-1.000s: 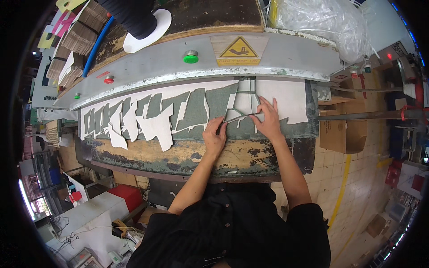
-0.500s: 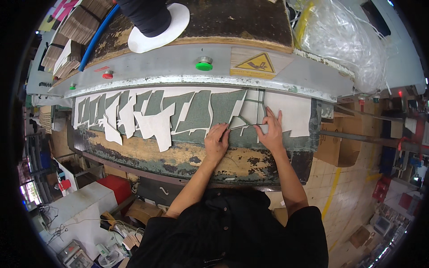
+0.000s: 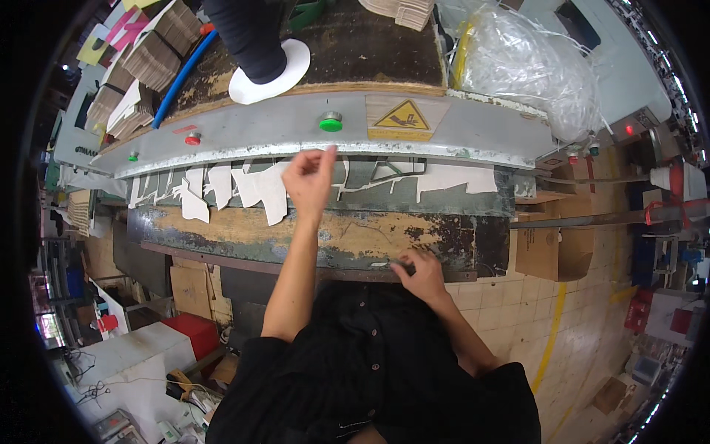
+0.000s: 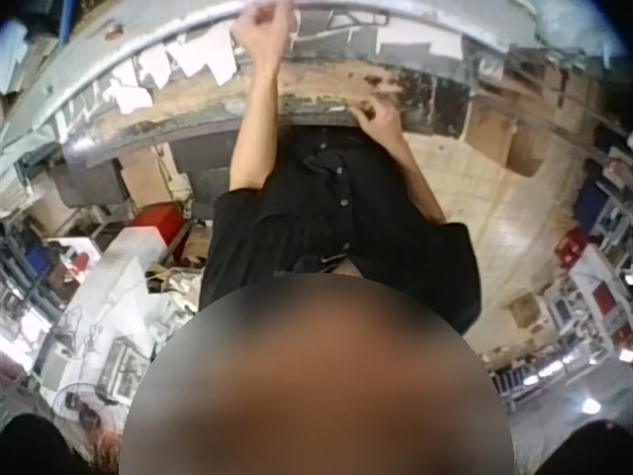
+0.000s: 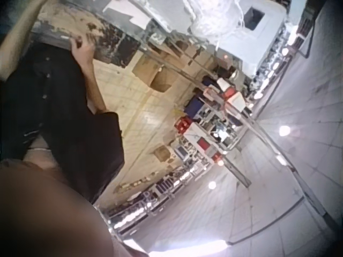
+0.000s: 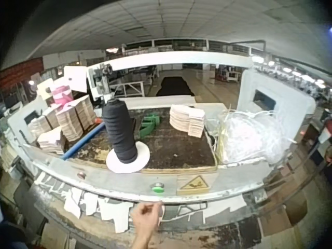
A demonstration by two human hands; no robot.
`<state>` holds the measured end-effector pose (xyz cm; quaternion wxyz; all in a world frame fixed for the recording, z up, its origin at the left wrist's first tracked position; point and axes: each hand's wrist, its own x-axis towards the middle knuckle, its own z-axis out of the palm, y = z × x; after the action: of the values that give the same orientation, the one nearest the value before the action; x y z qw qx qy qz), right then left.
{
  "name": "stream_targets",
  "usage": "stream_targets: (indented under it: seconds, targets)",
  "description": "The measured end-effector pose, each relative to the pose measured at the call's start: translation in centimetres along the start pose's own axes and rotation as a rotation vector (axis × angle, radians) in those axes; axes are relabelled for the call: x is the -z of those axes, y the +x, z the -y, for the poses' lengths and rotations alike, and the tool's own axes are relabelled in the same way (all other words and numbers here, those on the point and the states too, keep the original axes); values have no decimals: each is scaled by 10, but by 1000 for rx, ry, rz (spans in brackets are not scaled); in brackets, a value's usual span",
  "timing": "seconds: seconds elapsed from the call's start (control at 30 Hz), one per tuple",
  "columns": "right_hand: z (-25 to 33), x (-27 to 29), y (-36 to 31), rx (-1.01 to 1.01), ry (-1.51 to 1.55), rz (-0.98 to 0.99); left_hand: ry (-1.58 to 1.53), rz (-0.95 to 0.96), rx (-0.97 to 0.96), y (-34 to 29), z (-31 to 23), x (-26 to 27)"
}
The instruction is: Using a hydraulic die-cutting machine to cut shoe patterns from synthetic sheet material.
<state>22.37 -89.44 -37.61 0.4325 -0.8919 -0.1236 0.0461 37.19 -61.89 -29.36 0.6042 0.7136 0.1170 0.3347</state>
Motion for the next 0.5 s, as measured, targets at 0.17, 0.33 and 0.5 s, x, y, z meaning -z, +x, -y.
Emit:
stream_targets:
  seconds: [0.17, 0.33, 0.5]
  targets:
    - [11, 8, 1, 6, -15, 29, 274, -57, 82, 57, -34, -2]
    - [2, 6, 5, 52, -77, -34, 190, 70, -5, 27, -20, 11]
    - [5, 4, 8, 132, -278, -107, 423, 41, -9, 36, -47, 1]
